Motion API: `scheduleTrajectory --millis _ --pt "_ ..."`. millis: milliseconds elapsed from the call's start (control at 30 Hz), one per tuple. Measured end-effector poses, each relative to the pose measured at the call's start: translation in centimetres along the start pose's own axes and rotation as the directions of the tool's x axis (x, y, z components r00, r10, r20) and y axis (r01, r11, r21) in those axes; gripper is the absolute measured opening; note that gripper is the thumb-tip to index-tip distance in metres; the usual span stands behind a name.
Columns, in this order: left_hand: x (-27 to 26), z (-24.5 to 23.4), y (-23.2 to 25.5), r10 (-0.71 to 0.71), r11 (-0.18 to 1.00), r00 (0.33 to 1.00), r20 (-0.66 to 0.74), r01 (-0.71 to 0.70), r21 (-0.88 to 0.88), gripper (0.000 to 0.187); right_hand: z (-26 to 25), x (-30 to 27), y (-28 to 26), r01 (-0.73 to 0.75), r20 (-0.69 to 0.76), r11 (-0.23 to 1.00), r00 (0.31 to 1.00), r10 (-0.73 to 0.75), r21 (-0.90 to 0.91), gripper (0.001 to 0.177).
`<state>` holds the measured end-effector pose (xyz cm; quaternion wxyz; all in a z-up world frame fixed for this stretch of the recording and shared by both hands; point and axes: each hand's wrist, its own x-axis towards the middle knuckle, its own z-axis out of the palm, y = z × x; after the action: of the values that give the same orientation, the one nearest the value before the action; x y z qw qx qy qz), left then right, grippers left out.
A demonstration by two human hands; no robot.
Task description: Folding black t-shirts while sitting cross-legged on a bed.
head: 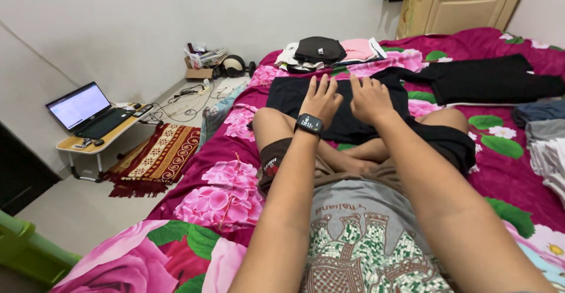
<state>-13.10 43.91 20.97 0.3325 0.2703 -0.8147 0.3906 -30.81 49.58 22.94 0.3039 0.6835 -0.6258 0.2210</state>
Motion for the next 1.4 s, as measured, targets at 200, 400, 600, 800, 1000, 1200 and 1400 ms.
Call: scheduleTrajectory --millis 200,400,600,800,1000,1200,1400 --pt "-0.7 -0.1 1.8 -0.011 1.0 1.0 0.009 0.011 -0.027 0.019 2.2 0.9 -0.2 -0.085 -0.087 0.935 0.989 0.122 0.344 0.042" --pt "0.8 -1.0 2.9 0.034 0.997 0.987 0.157 -0.044 0.062 0.031 0.0 2.9 -3.3 -0.397 0.189 0.527 0.895 0.405 0.751 0.045" --pt "2.0 1.8 2.7 0.003 0.996 0.983 0.185 -0.02 0.089 0.027 1.6 3.9 -2.8 -0.394 0.192 0.508 0.894 0.404 0.766 0.056" --pt "2.0 2.2 3.0 -0.019 0.989 0.982 0.189 -0.009 0.148 0.037 0.2 4.3 -4.1 -0.422 0.316 0.399 0.898 0.306 0.814 0.052" --pt "1.6 -0.9 2.7 -0.017 0.981 0.977 0.211 -0.025 0.193 0.038 0.5 4.1 -5.6 -0.461 0.334 0.409 0.877 0.347 0.787 0.057" --pt "2.0 3.1 5.0 -0.012 0.993 0.966 0.258 -0.018 0.113 0.025 3.4 4.2 -3.0 -0.331 0.066 0.614 0.909 0.412 0.717 0.048" --pt "3.6 -0.9 5.5 -0.111 0.981 0.973 0.2 0.075 0.181 0.032 -2.7 2.7 -4.3 -0.386 0.129 0.485 0.866 0.482 0.784 0.051"
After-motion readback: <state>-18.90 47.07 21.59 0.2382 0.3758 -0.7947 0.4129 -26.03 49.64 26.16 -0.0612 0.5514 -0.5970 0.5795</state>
